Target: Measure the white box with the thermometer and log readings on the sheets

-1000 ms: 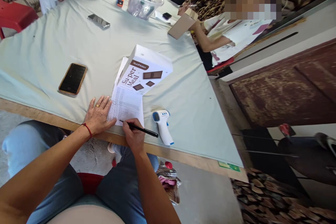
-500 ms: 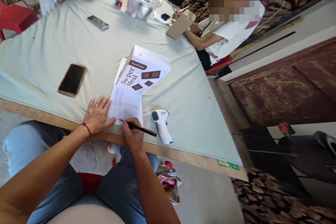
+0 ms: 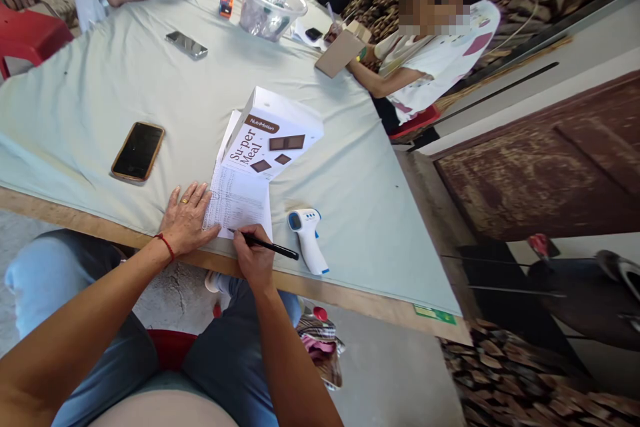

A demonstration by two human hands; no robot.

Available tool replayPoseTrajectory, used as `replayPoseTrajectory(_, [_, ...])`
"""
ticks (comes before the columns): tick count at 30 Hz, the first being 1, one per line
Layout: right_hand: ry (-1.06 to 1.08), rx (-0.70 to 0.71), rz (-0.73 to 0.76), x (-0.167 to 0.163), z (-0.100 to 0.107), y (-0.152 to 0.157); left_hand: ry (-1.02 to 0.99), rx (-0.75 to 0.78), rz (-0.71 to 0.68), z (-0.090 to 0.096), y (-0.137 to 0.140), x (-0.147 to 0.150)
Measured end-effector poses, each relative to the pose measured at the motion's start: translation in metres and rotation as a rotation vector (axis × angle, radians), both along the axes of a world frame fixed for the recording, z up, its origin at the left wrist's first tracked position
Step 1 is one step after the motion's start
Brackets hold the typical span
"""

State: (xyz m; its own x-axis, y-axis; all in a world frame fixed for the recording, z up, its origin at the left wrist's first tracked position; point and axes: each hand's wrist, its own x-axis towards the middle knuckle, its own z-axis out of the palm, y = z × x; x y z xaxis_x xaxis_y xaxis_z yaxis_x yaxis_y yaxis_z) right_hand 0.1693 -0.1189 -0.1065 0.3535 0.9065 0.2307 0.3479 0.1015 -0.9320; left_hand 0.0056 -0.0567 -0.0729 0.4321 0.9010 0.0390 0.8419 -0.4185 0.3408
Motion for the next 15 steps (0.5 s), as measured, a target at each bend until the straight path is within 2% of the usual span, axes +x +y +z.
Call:
replayPoseTrajectory(7, [0.020,0.014,-0.059,-0.0018,0.0033,-0.0010,0.019,-0.003,0.003,0.0008,-0.0003,0.0002])
replayPoseTrajectory(15, [-0.023,0.031,-0.030,-0.0014,-0.0019,0.0005,0.033,-0.006,0.005,0.0019,-0.0010,0.0007])
